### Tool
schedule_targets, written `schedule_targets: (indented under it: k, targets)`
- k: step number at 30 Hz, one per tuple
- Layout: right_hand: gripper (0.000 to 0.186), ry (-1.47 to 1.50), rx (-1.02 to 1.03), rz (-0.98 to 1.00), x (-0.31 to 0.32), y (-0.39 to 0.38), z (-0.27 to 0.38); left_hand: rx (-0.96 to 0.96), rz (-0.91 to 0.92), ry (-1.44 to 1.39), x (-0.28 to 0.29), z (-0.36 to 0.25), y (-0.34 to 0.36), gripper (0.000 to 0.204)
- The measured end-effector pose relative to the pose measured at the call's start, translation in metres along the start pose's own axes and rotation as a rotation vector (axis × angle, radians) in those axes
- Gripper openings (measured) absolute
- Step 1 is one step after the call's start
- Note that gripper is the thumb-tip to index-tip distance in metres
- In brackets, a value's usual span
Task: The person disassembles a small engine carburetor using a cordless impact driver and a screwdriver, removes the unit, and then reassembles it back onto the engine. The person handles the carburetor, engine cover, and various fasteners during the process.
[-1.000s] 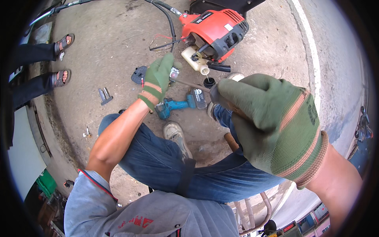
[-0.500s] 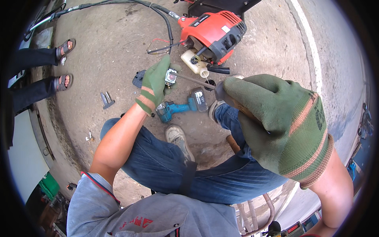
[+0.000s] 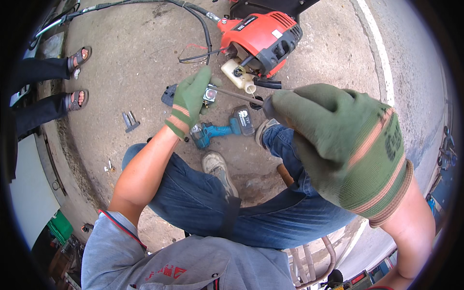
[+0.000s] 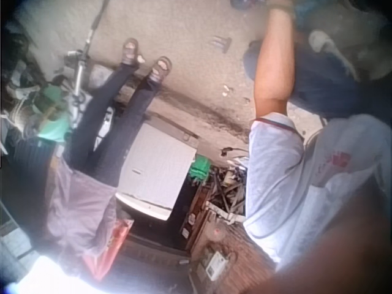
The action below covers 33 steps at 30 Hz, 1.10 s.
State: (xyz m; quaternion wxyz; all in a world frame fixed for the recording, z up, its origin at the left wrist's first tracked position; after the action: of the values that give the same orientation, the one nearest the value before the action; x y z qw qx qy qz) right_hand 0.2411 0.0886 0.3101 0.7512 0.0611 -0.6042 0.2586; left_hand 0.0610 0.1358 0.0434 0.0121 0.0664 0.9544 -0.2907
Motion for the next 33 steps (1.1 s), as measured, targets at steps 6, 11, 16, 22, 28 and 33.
schedule_targets:
  k: [6, 11, 16, 22, 28, 33]
  targets:
    - [0.048, -0.860, 0.360, 0.094, -0.013, -0.005, 0.029, -0.066, 0.050, 0.076, -0.005, -0.010, -0.002, 0.049]
    - [0.046, -0.517, 0.195, 0.238, -0.007, 0.004, 0.020, -0.152, -0.008, 0.132, -0.006, -0.002, 0.009, 0.048]
    - [0.040, 0.699, -0.600, 0.176, -0.034, 0.002, -0.025, -0.128, -0.034, 0.108, 0.007, -0.012, 0.001, 0.047]
    - [0.062, 0.438, -0.433, 0.173, -0.017, -0.004, -0.037, -0.099, -0.006, 0.086, 0.002, -0.009, 0.003, 0.047]
    - [0.062, -0.546, 0.203, 0.191, -0.016, -0.015, 0.019, -0.133, 0.013, 0.117, -0.004, -0.011, 0.002, 0.047]
    - [0.048, 0.253, -0.164, 0.165, -0.011, 0.004, -0.015, -0.147, -0.021, 0.099, 0.004, -0.006, 0.006, 0.047]
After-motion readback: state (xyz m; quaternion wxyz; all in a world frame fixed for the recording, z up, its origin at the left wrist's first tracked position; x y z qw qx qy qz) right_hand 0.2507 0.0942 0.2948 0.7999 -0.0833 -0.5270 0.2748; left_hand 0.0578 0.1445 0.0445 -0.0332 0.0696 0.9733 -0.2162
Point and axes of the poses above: each hand's wrist, its own y-axis towards the middle knuckle, its own x-axis out of the back of the hand, z = x × y, the point moved 9 cm from there along y, towards the middle knuckle, and after that the axes turned 4 degrees about -x, right-handed, at the moved point
